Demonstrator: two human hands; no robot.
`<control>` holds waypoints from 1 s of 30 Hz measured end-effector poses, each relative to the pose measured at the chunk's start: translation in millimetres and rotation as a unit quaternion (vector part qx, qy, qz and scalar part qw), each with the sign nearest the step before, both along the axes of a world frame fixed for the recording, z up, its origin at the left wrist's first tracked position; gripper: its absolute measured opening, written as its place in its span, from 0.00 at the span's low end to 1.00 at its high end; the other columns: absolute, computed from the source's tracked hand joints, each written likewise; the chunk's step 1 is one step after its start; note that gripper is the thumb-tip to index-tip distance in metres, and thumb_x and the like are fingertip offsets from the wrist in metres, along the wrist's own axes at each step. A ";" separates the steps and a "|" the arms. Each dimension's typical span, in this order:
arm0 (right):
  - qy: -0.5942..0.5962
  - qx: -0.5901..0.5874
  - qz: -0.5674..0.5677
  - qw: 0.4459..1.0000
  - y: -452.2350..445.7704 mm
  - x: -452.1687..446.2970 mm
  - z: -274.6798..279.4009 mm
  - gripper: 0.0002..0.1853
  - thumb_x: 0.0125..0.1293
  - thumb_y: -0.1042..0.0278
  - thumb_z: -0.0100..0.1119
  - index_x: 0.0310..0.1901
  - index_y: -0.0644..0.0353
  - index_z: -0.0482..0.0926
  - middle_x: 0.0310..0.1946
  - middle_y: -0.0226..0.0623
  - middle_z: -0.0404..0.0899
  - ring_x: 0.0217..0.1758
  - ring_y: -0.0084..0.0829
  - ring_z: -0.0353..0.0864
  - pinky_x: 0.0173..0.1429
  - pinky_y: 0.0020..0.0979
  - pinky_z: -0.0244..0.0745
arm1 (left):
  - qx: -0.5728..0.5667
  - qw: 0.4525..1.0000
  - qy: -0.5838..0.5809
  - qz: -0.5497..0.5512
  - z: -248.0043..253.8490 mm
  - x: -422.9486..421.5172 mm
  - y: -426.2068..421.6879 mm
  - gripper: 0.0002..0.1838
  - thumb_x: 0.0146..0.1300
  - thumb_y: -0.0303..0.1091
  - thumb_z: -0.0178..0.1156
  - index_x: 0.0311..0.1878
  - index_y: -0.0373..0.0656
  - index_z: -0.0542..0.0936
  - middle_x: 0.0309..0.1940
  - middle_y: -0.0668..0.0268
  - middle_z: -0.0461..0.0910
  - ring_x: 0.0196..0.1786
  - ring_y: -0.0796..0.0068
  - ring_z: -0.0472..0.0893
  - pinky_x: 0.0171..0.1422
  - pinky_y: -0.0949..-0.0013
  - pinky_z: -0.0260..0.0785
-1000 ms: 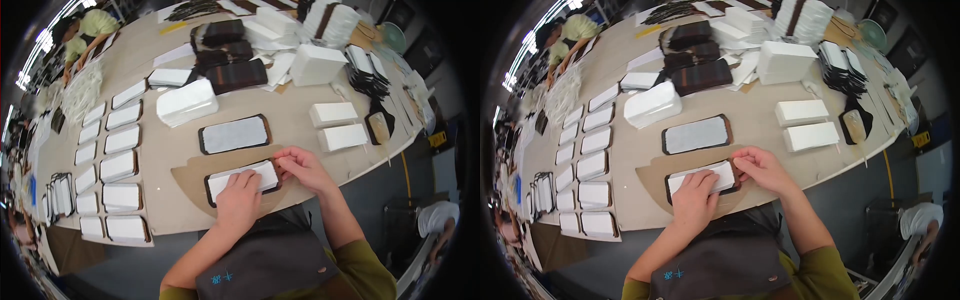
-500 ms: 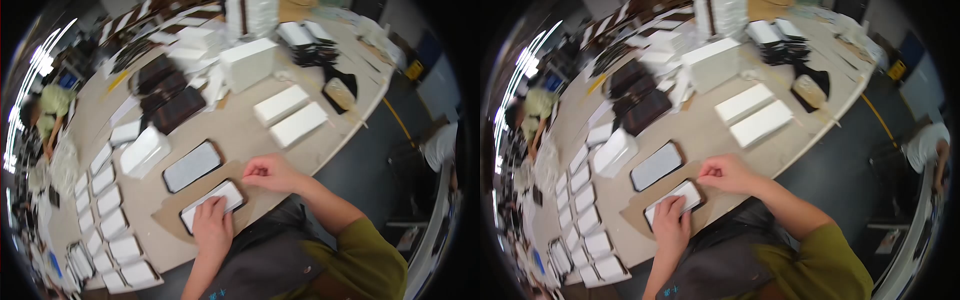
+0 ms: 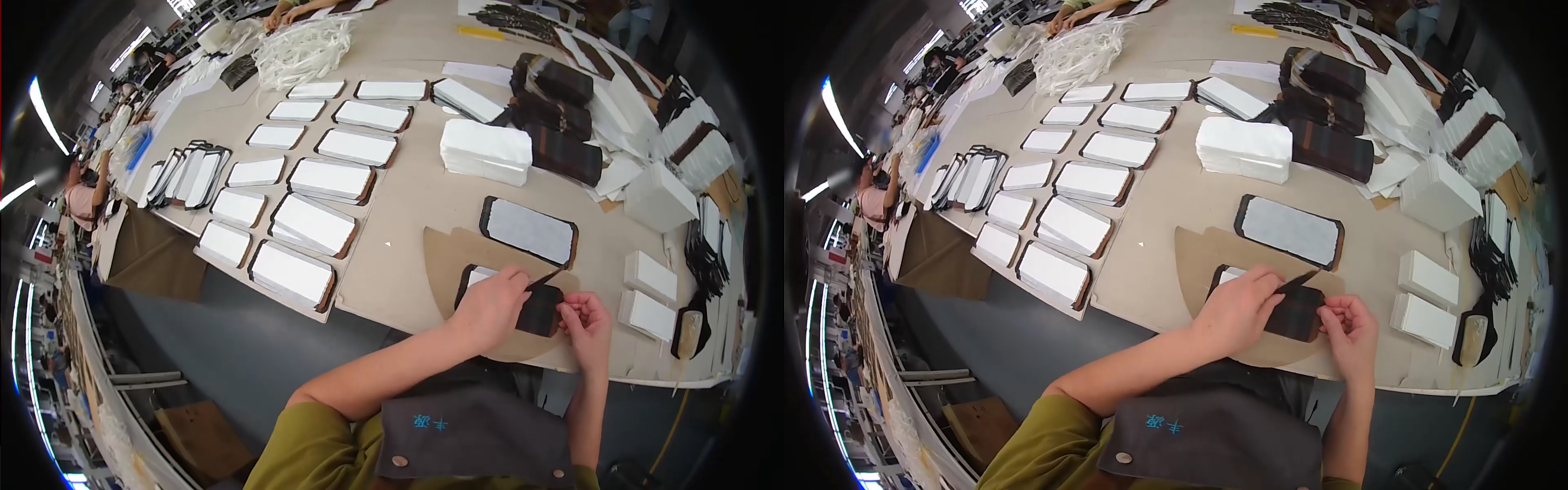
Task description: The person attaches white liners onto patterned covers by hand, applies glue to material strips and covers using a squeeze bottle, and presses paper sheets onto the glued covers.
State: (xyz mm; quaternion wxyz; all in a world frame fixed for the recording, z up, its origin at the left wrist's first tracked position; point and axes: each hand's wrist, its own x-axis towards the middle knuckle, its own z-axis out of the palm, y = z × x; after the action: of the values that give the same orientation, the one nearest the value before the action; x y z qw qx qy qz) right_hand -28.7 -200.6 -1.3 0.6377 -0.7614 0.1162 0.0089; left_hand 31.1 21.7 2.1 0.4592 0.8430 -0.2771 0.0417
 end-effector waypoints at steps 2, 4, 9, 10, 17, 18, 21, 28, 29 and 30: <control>0.000 -0.014 -0.002 1.000 1.7 0.5 -2.7 0.05 0.70 0.76 0.61 0.45 0.63 0.78 0.35 0.30 0.83 0.33 0.14 0.77 0.39 0.18 0.75 | -0.039 0.999 0.007 0.000 4.9 13.0 13.8 0.07 0.68 0.28 0.60 0.47 0.39 0.79 0.43 0.59 0.82 0.40 0.60 0.84 0.41 0.61 0.76; 0.006 -0.030 -0.027 0.999 2.7 0.7 -3.3 0.06 0.69 0.74 0.62 0.45 0.62 0.79 0.34 0.27 0.82 0.31 0.13 0.76 0.36 0.17 0.73 | -0.152 0.923 0.354 0.022 32.6 26.8 41.2 0.09 0.73 0.29 0.56 0.53 0.40 0.79 0.44 0.63 0.84 0.46 0.70 0.84 0.48 0.64 0.77; 0.017 -0.040 -0.021 0.999 -0.2 2.0 -3.3 0.05 0.69 0.73 0.62 0.45 0.60 0.79 0.34 0.26 0.82 0.30 0.13 0.76 0.33 0.16 0.69 | -0.581 0.751 0.307 0.063 38.7 50.9 121.7 0.13 0.75 0.32 0.56 0.57 0.37 0.79 0.51 0.64 0.84 0.52 0.76 0.83 0.59 0.69 0.75; 0.021 -0.042 -0.022 0.999 -0.8 2.4 -4.1 0.05 0.69 0.73 0.62 0.45 0.60 0.79 0.34 0.26 0.82 0.30 0.13 0.76 0.33 0.16 0.69 | -0.597 0.743 0.292 0.083 42.3 51.2 137.9 0.13 0.75 0.32 0.56 0.56 0.37 0.79 0.51 0.64 0.84 0.53 0.75 0.83 0.60 0.68 0.75; 0.020 -0.054 -0.019 0.998 -1.4 0.3 -5.2 0.06 0.71 0.70 0.61 0.46 0.58 0.77 0.33 0.25 0.81 0.29 0.12 0.74 0.32 0.15 0.66 | -0.546 0.794 0.043 0.263 67.5 49.4 269.7 0.13 0.71 0.28 0.61 0.56 0.36 0.80 0.51 0.64 0.84 0.54 0.76 0.82 0.62 0.71 0.73; 0.020 -0.056 -0.022 0.998 -1.8 0.0 -5.5 0.06 0.71 0.70 0.61 0.46 0.58 0.77 0.33 0.25 0.81 0.29 0.12 0.74 0.32 0.15 0.66 | -0.507 0.808 -0.010 0.300 72.9 46.8 290.2 0.13 0.71 0.27 0.62 0.56 0.35 0.80 0.50 0.64 0.84 0.54 0.78 0.81 0.62 0.73 0.72; 0.015 -0.050 -0.022 0.998 -3.5 0.8 -9.0 0.07 0.70 0.71 0.62 0.46 0.59 0.77 0.34 0.25 0.82 0.29 0.13 0.74 0.32 0.15 0.66 | -0.255 0.862 -0.095 0.428 60.2 39.4 367.1 0.11 0.70 0.23 0.61 0.54 0.34 0.83 0.47 0.67 0.85 0.50 0.80 0.81 0.57 0.75 0.70; 0.003 -0.037 -0.025 0.999 -3.5 -0.8 -8.8 0.06 0.70 0.72 0.62 0.46 0.60 0.78 0.34 0.27 0.82 0.30 0.13 0.75 0.33 0.16 0.67 | 0.175 0.835 -0.215 0.476 14.0 10.1 436.8 0.18 0.57 0.16 0.55 0.46 0.46 0.87 0.48 0.62 0.85 0.54 0.60 0.82 0.66 0.61 0.68; 0.004 -0.037 -0.030 0.999 -2.4 -1.2 -8.1 0.06 0.70 0.72 0.62 0.46 0.60 0.78 0.34 0.27 0.82 0.30 0.13 0.75 0.33 0.16 0.67 | 0.259 0.837 -0.192 0.443 -2.7 5.6 445.8 0.19 0.58 0.16 0.53 0.46 0.46 0.87 0.49 0.64 0.86 0.57 0.61 0.81 0.71 0.58 0.64; 0.004 -0.035 -0.029 0.999 -0.7 -0.6 -6.7 0.07 0.70 0.72 0.62 0.46 0.60 0.78 0.35 0.27 0.82 0.30 0.14 0.75 0.33 0.16 0.67 | 0.340 0.832 -0.167 0.406 -8.2 3.5 442.6 0.19 0.59 0.17 0.52 0.45 0.46 0.87 0.51 0.65 0.86 0.61 0.62 0.80 0.76 0.54 0.59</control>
State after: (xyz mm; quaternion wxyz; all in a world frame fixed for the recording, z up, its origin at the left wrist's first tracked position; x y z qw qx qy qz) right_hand -29.4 -201.3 -7.9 0.6102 -0.7795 0.1411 -0.0110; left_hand 34.6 464.3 -6.1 0.0324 0.9627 0.0205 0.2677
